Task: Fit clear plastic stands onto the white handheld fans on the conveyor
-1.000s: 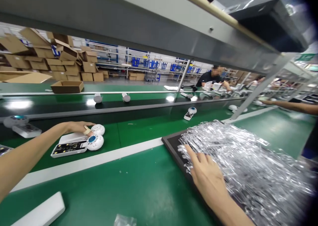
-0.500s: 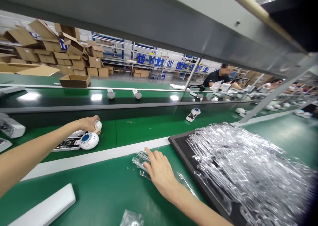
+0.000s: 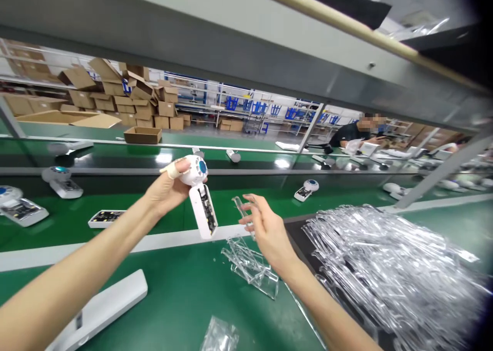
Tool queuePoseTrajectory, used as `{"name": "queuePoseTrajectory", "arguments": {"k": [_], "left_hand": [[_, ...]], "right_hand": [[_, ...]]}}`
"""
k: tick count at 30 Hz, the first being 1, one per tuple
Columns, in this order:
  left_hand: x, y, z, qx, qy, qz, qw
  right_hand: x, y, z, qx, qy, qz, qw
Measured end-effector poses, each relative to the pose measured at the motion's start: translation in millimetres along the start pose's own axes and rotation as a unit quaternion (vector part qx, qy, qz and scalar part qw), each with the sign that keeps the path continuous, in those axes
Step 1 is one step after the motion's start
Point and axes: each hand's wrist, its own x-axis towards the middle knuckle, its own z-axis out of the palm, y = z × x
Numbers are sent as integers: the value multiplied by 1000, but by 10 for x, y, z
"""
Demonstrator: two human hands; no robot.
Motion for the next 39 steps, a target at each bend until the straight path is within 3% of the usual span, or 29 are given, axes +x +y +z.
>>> {"name": "queuePoseTrajectory", "arguments": {"k": [6, 11, 15, 22, 26, 29, 31, 34, 36, 39], "left_hand": [[-66, -100, 76, -106, 20, 12, 994], [-102, -42, 119, -135, 45, 36, 989], [-111, -36, 104, -130, 55, 33, 989], [-143, -23, 84, -104, 24, 49, 993], [-169, 22, 120, -82, -8, 58, 995], [-182, 10, 138, -61, 3, 73, 995], [-199, -39, 134, -9, 7, 64, 998], [-234, -135, 94, 146, 0, -6, 989], [-252, -179, 62, 214, 41, -25, 976], [-265, -211, 58, 209, 128, 8, 969]], "right_hand": [[185, -361, 414, -163, 63, -89, 981], [178, -567, 733, -154, 59, -52, 985], [173, -608, 863, -117, 63, -35, 990], [116, -556, 913, -23, 68, 9, 997], [52, -455, 906, 71, 0, -13, 997], [67, -363, 870, 154, -53, -32, 986], [99, -336, 841, 153, -37, -30, 987], [154, -370, 802, 74, 5, -28, 997], [201, -415, 783, 27, 2, -44, 999], [322, -438, 783, 50, 37, -14, 998]]}}
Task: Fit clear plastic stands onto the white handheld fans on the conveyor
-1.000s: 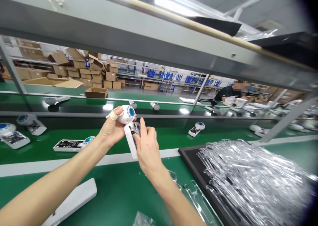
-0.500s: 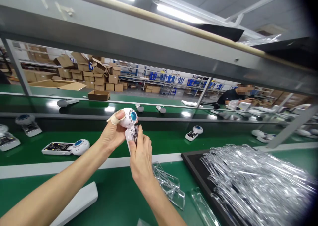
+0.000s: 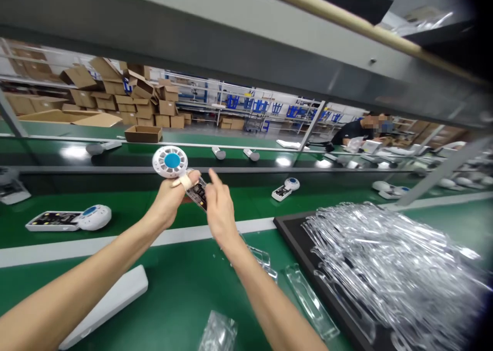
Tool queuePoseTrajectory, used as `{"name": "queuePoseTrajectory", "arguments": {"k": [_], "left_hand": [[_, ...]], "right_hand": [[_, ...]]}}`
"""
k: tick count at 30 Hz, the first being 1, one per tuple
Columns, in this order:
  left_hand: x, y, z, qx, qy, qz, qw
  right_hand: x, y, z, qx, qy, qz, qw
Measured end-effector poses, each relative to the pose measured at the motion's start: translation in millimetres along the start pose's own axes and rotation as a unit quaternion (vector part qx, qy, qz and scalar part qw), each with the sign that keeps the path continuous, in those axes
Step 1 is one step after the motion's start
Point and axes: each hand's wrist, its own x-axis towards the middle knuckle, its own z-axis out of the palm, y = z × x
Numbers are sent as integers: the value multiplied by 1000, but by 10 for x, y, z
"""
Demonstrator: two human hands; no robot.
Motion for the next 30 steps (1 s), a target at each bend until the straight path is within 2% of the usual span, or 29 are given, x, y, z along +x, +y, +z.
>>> {"name": "queuePoseTrajectory", "arguments": {"k": [3, 6, 9, 12, 15, 16, 17, 19, 21, 24, 26, 28, 30], "left_hand": [[-26, 1, 63, -27, 34, 36, 998], [3, -24, 122, -34, 43, 63, 996], [222, -148, 99, -36, 39, 38, 998], [625, -390, -23, -3, 40, -43, 998], [1001, -626, -241, 52, 80, -99, 991], [1084, -665, -345, 65, 88, -102, 989], [1142, -672, -472, 76, 91, -102, 988], [1171, -589, -812, 93, 102, -94, 986], [1073, -406, -1276, 111, 121, -77, 983], [710, -116, -2109, 155, 108, -67, 980], [436, -30, -2622, 143, 108, -65, 982], [244, -60, -2990, 109, 122, -48, 985], [169, -154, -3172, 91, 128, -31, 987]], "right_hand": [[162, 73, 61, 52, 76, 100, 991], [319, 185, 148, 16, 80, 112, 990], [451, 295, 149, -89, 16, 105, 990], [450, 392, -59, -151, -60, 115, 980], [163, 475, -391, -204, -118, 111, 965], [13, 515, -488, -261, -169, 110, 944], [-146, 568, -567, -312, -222, 111, 917], [-435, 724, -660, -384, -279, 114, 872], [-614, 914, -682, -407, -269, 109, 866], [-640, 1143, -672, -353, -254, 97, 895], [-550, 1210, -703, -299, -244, 102, 917], [-440, 1198, -777, -247, -228, 113, 935], [-357, 1108, -871, -193, -218, 126, 949]]}}
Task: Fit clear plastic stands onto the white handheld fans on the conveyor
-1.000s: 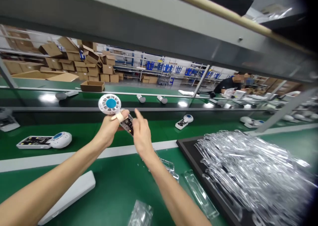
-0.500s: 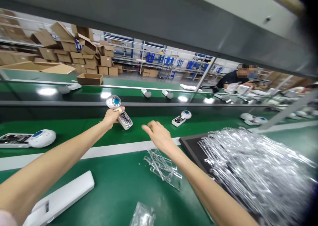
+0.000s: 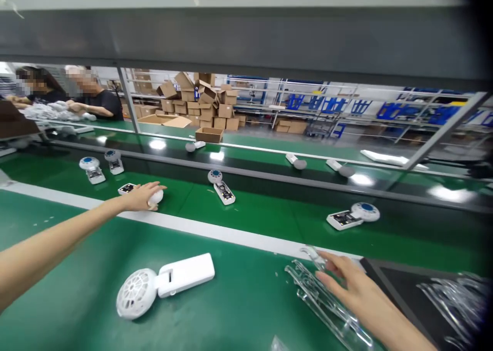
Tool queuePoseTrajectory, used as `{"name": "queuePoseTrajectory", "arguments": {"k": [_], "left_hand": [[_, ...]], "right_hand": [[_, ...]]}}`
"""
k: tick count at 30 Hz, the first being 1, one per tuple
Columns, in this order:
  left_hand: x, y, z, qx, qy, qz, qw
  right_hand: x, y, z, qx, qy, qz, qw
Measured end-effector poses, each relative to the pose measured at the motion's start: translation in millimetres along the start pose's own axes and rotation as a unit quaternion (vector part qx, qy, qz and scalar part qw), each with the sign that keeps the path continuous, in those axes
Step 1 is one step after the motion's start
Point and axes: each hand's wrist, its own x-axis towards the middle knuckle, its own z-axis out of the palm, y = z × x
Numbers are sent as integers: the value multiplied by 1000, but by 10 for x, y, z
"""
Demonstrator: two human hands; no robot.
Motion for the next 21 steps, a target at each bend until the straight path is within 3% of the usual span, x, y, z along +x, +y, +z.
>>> {"name": "queuePoseTrajectory", "arguments": {"k": [4, 7, 9, 13, 16, 19, 21], "left_hand": [[70, -27, 58, -78, 20, 28, 996], [99, 250, 232, -133, 31, 75, 988], [57, 507, 444, -155, 16, 101, 983], [-237, 936, 1210, -320, -72, 91, 940], [-535, 1091, 1878, -384, -181, 30, 905], [-713, 1143, 2353, -397, -288, -7, 871], [-750, 1151, 2532, -403, -315, -14, 859]], "right_hand": [[-137, -267, -220, 122, -26, 13, 992], [-221, -569, -232, 227, -31, 18, 973], [-185, -803, -153, 326, -12, 18, 945], [54, -1270, 138, 569, -31, 28, 821], [158, -1512, 319, 658, -127, 57, 740], [112, -1590, 342, 693, -213, 14, 689], [63, -1567, 276, 699, -201, -28, 685]]}}
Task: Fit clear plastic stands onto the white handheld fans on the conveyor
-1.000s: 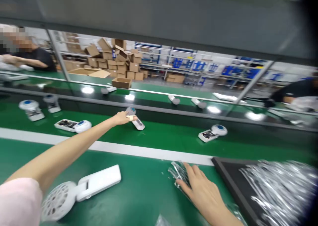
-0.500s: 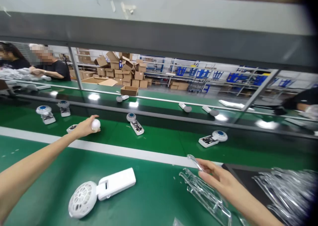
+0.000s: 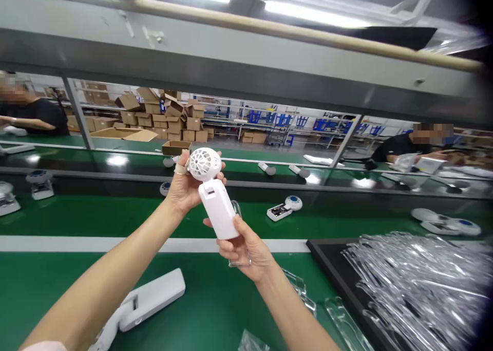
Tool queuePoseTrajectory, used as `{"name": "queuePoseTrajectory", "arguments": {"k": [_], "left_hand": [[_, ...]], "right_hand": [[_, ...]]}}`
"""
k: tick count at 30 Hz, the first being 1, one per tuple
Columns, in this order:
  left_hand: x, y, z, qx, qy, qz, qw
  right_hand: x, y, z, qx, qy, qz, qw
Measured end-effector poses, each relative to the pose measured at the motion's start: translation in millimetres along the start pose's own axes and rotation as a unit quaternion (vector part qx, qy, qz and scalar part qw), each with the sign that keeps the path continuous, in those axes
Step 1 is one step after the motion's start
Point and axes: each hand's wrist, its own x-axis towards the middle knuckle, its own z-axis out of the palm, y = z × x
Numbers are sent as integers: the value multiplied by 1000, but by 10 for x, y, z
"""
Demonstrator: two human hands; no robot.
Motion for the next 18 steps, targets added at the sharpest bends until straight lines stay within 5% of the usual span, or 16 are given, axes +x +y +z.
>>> {"name": "queuePoseTrajectory", "arguments": {"k": [4, 7, 10, 14, 18], "left_hand": [[50, -137, 95, 33, 38, 15, 999], [31, -236, 151, 80, 86, 16, 993], [52, -327, 159, 81, 149, 55, 984], [106, -404, 58, 66, 152, 50, 985], [67, -482, 25, 75, 109, 37, 990]], "right_hand": [[-82, -162, -92, -175, 117, -122, 970], [-107, -225, -157, -440, 222, -242, 836], [-158, -244, -189, -608, 217, -257, 719], [-192, -295, -194, -663, 264, -208, 669], [-94, -295, -102, -683, 260, -203, 652]]}}
